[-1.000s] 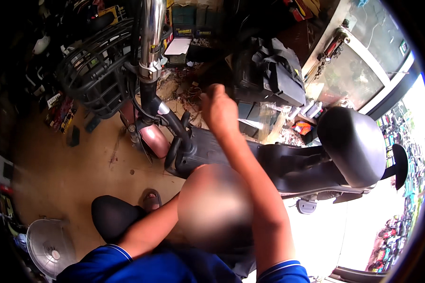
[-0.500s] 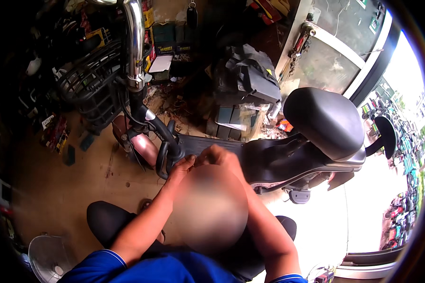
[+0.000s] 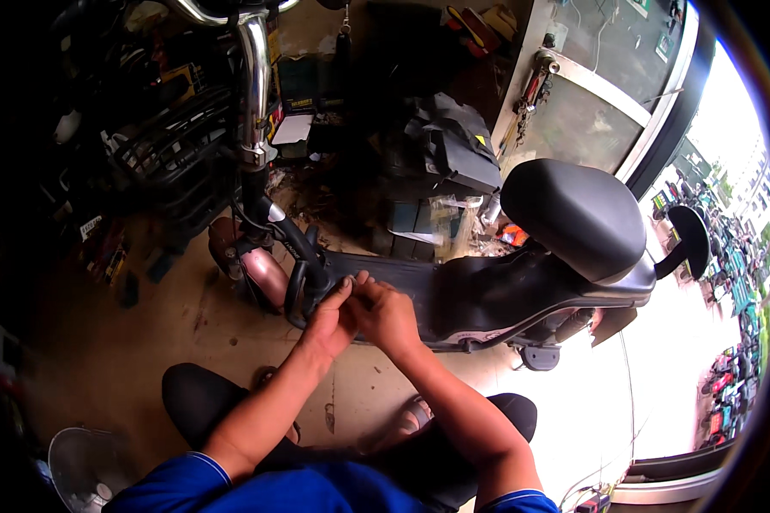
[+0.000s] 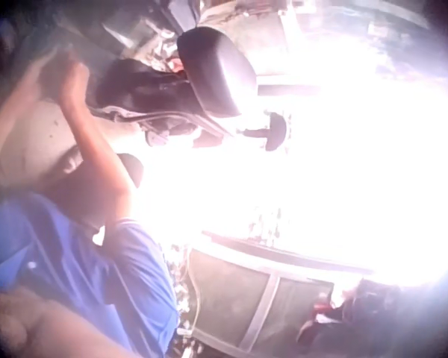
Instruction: The person picks up and handles screws from a bin, uses a screwdriver on a panel of a moped, and then moves the moped by its handlebars.
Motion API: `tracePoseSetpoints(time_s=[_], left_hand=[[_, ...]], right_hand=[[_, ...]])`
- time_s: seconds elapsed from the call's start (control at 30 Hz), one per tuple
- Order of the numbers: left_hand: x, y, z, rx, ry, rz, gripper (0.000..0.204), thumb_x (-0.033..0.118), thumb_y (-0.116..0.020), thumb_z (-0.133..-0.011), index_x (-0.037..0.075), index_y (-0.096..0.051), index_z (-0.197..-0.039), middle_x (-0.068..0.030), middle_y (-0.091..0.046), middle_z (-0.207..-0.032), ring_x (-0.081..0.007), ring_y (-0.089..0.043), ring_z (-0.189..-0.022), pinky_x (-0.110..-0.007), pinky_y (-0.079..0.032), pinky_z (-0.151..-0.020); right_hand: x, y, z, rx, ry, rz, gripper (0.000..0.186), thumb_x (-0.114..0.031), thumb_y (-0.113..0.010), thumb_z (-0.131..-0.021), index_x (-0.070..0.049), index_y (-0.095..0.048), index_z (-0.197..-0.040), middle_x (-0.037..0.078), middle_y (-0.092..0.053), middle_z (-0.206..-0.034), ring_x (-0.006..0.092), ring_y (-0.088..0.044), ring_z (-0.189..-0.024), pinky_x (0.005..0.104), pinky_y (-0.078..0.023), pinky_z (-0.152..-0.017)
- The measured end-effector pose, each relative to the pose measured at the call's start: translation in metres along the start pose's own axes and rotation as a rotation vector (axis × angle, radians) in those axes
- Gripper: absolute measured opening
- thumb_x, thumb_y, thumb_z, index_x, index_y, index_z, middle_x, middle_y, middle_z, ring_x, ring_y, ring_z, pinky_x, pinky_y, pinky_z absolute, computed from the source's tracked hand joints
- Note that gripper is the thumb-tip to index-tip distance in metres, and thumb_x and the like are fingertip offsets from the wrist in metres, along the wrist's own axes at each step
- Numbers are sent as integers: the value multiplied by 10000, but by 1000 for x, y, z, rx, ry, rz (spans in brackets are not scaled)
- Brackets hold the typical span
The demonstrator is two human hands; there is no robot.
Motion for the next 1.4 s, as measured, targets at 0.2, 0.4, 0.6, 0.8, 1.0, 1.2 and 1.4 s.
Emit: tracePoseSetpoints(time_s=[0.2,0.4,0.6,0.8,1.0,1.2,1.4], left_hand=[[2,-1,3,25,-14,44,192,212,-677,-987,86,-672,-1131,-35,-698,-1183,-191,-607,-1188,-357,-444,-1087],[19,2,4,0,-48,67,131,158,-693,-968,81,-676,-1072,-55,-706,-1117,-190,-648,-1105,-344,-498,-1021],[20,1,5,51,-181,-95,144,118,-702,-960,49,-683,-1085,-51,-697,-1067,-179,-654,-1013,-325,-519,-948],[4,20,8,172,-181,-83,143,122,-667,-991,40,-664,-1107,-75,-687,-1071,-198,-658,-1026,-362,-545,-955],[-3,28,9,274,-137,-148,131,108,-654,-993,37,-668,-1103,-66,-684,-1074,-185,-657,-1030,-347,-545,-956],[0,22,9,128,-111,-170,140,142,-635,-991,46,-718,-1050,-39,-696,-1039,-151,-650,-983,-291,-531,-904],[-4,44,5,218,-72,-183,141,149,-634,-995,70,-725,-1069,-13,-708,-991,-130,-641,-915,-259,-501,-836]], right_hand=[[6,-4,1,45,43,-82,191,-166,-748,-865,-10,-737,-975,148,-681,-802,258,-660,-692,349,-529,-683],[34,-10,-9,-35,-332,-446,192,-201,-734,-921,-11,-743,-895,-4,-672,-734,46,-568,-609,220,-474,-564],[52,-14,-11,42,-285,-465,171,-182,-723,-914,-13,-737,-909,1,-680,-740,60,-583,-615,222,-478,-571],[57,-12,-9,-43,-490,-442,191,-190,-689,-894,-12,-684,-825,63,-669,-664,96,-574,-501,234,-438,-411],[57,-8,-12,-142,-529,-332,148,-153,-674,-883,-12,-679,-838,61,-666,-684,103,-593,-540,234,-441,-420],[50,-25,-11,-206,-485,-413,167,-183,-734,-916,-21,-727,-878,12,-655,-684,53,-554,-546,211,-432,-429],[64,-30,-6,-193,-605,-515,160,-176,-708,-921,-17,-727,-915,19,-667,-722,72,-561,-565,222,-446,-436]])
Point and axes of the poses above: each hand's wrist, its own z-axis away from the middle knuckle, its own y-axis out of the back of the hand, x = y × z, the point moved 9 cm from there along -z, towards the middle knuckle
